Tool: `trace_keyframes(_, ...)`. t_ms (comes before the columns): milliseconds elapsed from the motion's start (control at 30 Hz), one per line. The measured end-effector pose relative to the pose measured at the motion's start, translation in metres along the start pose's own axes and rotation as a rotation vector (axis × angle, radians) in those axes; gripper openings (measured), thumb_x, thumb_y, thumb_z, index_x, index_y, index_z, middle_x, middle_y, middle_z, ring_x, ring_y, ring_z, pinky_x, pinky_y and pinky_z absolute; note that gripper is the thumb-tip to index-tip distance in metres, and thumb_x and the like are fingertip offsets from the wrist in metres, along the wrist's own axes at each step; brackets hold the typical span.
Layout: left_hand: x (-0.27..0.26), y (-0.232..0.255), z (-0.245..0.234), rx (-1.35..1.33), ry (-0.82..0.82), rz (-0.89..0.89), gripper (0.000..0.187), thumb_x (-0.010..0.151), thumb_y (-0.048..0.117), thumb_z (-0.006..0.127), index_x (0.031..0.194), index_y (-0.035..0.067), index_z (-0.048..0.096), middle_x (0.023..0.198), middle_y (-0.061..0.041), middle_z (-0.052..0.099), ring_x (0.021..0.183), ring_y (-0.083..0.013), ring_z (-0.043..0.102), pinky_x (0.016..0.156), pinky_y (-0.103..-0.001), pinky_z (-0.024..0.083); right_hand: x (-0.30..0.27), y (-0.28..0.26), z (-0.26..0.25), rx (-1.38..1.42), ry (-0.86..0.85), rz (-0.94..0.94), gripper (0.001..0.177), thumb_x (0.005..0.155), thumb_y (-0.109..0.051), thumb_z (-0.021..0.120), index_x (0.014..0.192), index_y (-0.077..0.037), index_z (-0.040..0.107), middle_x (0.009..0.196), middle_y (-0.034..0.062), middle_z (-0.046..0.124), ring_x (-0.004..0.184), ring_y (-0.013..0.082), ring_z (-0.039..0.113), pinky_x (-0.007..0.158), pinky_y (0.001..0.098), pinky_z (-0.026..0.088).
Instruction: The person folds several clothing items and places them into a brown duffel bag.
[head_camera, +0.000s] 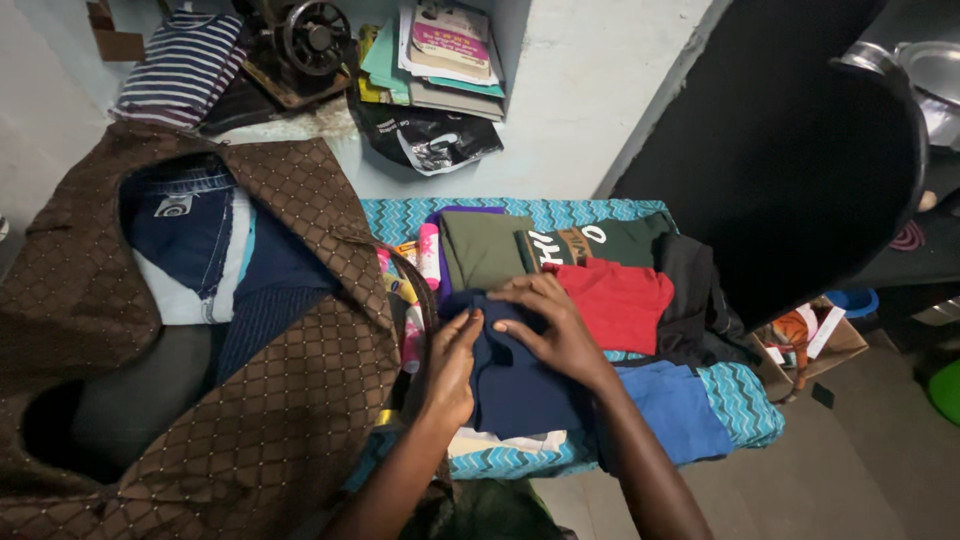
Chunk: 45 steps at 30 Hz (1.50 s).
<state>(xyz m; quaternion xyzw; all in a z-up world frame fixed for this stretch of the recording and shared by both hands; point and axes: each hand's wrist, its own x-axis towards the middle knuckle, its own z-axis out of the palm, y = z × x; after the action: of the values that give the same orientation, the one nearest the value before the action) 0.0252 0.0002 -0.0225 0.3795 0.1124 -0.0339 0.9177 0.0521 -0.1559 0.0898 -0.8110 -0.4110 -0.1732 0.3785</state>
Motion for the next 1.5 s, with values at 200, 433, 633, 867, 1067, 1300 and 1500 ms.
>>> trace_keyframes(200, -0.031, 0.013, 0.028, 0.09, -0.064, 0.119, 0.035, 0.097, 0.019, 0.066, 0.129, 0.006, 0.068, 0.115, -0.002, 0.069, 0.106, -0.0108, 0.06, 0.093, -0.027, 0.047, 0.001, 0.01, -0.003, 0.164, -0.087, 0.24, 0.033, 0.083, -0.012, 0.082, 0.112, -0.001, 0.073, 0.107, 0.0096, 0.073, 0.104, 0.0233, 0.07, 0.092, 0.0358, 0.053)
trace_keyframes(433, -0.082, 0.035, 0.027, 0.759, -0.008, 0.573, 0.042, 0.097, 0.029, 0.066, 0.129, 0.002, 0.06, 0.138, -0.015, 0.057, 0.125, -0.0248, 0.06, 0.104, -0.037, 0.05, 0.003, 0.028, 0.012, 0.322, -0.064, 0.343, 0.028, 0.085, -0.012, 0.083, 0.106, 0.002, 0.072, 0.106, 0.0077, 0.076, 0.101, 0.0145, 0.069, 0.091, 0.0311, 0.054)
trace_keyframes(633, -0.109, 0.043, 0.015, 1.235, -0.099, 0.721, 0.055, 0.084, 0.041, 0.08, 0.113, -0.004, 0.069, 0.155, -0.033, 0.034, 0.141, -0.0476, 0.038, 0.11, -0.053, 0.038, 0.002, 0.033, 0.018, 0.377, -0.03, 0.375, 0.026, 0.086, -0.011, 0.083, 0.106, 0.001, 0.073, 0.104, 0.0059, 0.075, 0.099, 0.0125, 0.067, 0.089, 0.0297, 0.054)
trace_keyframes(867, -0.116, 0.043, 0.022, 1.37, -0.056, 0.861, 0.042, 0.087, 0.035, 0.077, 0.099, -0.005, 0.073, 0.156, -0.034, 0.03, 0.148, -0.0537, 0.017, 0.115, -0.063, 0.024, 0.003, 0.032, 0.015, 0.347, -0.081, 0.301, 0.025, 0.087, -0.012, 0.082, 0.105, 0.002, 0.071, 0.102, 0.0062, 0.073, 0.098, 0.0128, 0.066, 0.088, 0.0294, 0.053)
trace_keyframes(1067, -0.131, 0.022, 0.022, 1.273, -0.098, 0.955, 0.023, 0.09, 0.024, 0.076, 0.084, 0.003, 0.068, 0.135, -0.018, 0.06, 0.135, -0.0418, 0.05, 0.107, -0.053, 0.042, 0.009, 0.032, 0.016, 0.279, -0.097, 0.283, 0.028, 0.089, -0.017, 0.08, 0.108, 0.001, 0.069, 0.102, 0.0074, 0.073, 0.098, 0.014, 0.067, 0.087, 0.0303, 0.054)
trace_keyframes(1300, -0.149, -0.004, 0.022, 1.008, -0.037, 0.543, 0.036, 0.092, 0.019, 0.077, 0.122, 0.004, 0.062, 0.117, -0.014, 0.069, 0.104, -0.0362, 0.07, 0.091, -0.042, 0.054, 0.022, 0.021, 0.024, 0.042, -0.229, 0.093, 0.03, 0.09, -0.025, 0.078, 0.104, -0.001, 0.067, 0.107, 0.0141, 0.072, 0.103, 0.0346, 0.068, 0.09, 0.0409, 0.052)
trace_keyframes(1500, -0.16, 0.01, 0.03, 0.881, -0.097, 0.574, 0.056, 0.083, 0.016, 0.082, 0.131, 0.006, 0.055, 0.129, -0.017, 0.061, 0.115, -0.0328, 0.065, 0.093, -0.041, 0.052, 0.026, 0.023, 0.029, 0.114, -0.221, 0.026, 0.03, 0.09, -0.028, 0.077, 0.099, -0.002, 0.066, 0.099, 0.0133, 0.071, 0.096, 0.0329, 0.07, 0.085, 0.0409, 0.054)
